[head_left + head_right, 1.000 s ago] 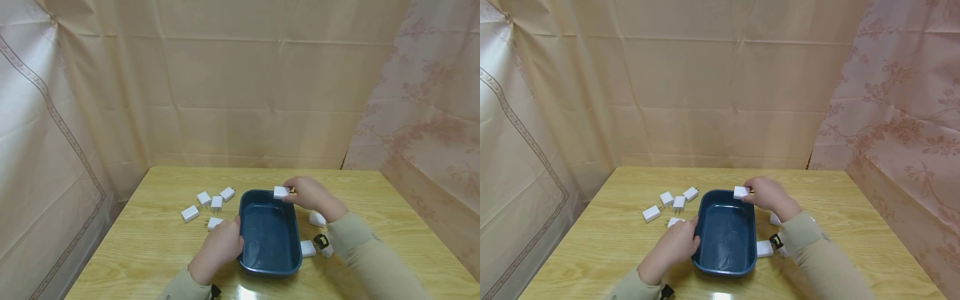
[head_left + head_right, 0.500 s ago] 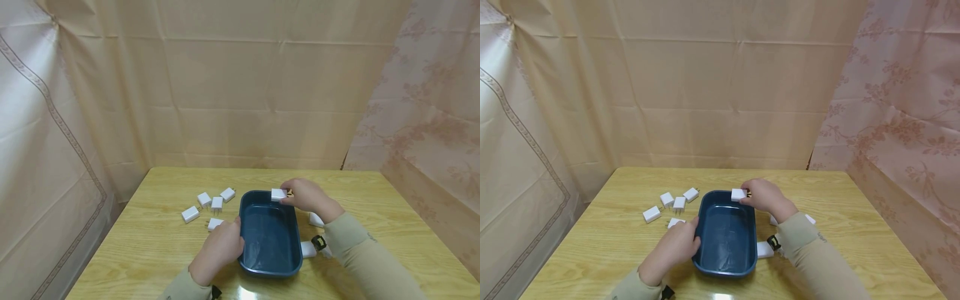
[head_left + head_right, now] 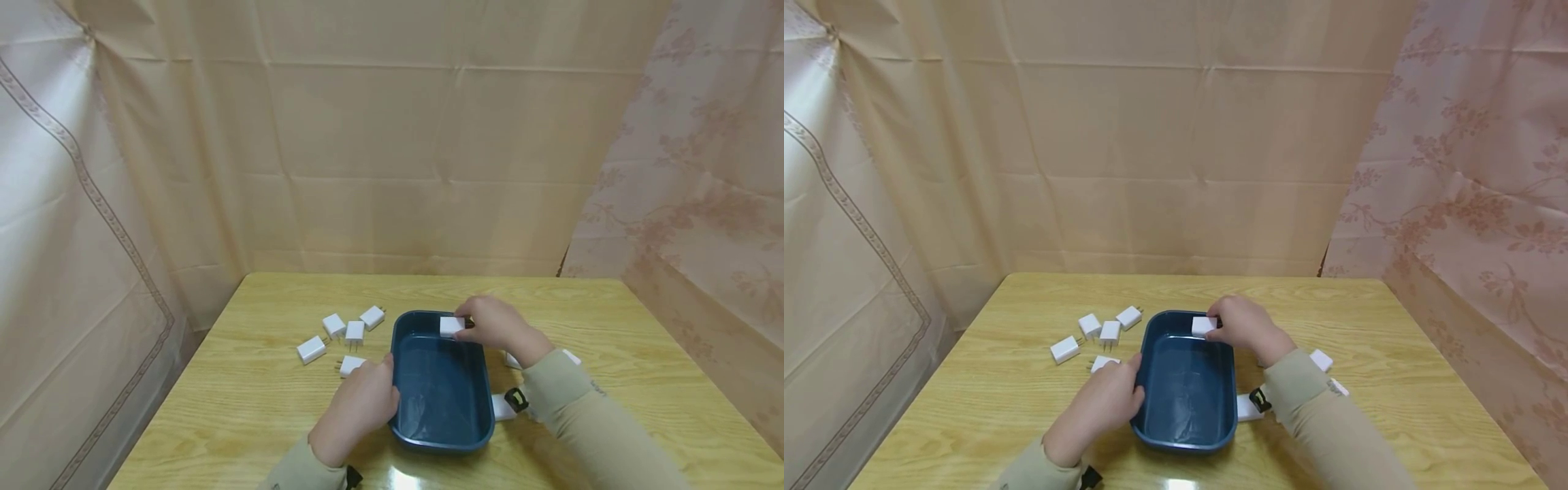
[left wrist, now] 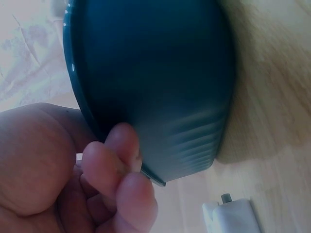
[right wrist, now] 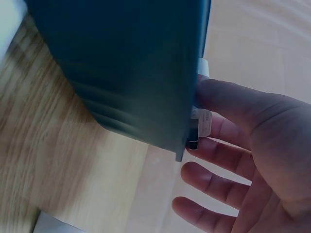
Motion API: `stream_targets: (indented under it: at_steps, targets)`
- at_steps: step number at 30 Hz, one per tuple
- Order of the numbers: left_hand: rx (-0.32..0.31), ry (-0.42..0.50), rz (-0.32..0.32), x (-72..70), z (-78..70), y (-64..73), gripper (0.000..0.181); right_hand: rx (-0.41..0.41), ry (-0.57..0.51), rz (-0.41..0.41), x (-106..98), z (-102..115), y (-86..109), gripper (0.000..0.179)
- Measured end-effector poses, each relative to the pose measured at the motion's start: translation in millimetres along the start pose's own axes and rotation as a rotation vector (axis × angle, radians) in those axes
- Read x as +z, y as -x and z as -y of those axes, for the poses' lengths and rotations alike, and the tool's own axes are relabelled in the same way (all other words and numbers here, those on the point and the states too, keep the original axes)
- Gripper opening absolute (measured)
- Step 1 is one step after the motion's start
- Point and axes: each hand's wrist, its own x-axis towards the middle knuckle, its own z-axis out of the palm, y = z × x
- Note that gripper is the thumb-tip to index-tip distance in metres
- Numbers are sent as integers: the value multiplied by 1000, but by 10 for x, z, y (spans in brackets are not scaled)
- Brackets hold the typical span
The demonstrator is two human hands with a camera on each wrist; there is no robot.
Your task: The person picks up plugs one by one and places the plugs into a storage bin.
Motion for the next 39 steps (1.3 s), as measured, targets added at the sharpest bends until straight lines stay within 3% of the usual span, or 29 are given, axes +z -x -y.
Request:
stream_targets:
  at_steps: [15,22,34,39]
  targets:
    - [-16,-5,14,-8,-12,12,53,28,10,12,76,31,-21,29]
    - [-29,-19,3,8,-33,12,54,2,12,-2,75,4,-10,29]
    - [-81,-13,-15,26,-84,9,55,18,-52,-6,-68,-34,25,37]
    - [-73,-17,-24,11,-76,7,54,26,-51,-20,-188,-117,69,38]
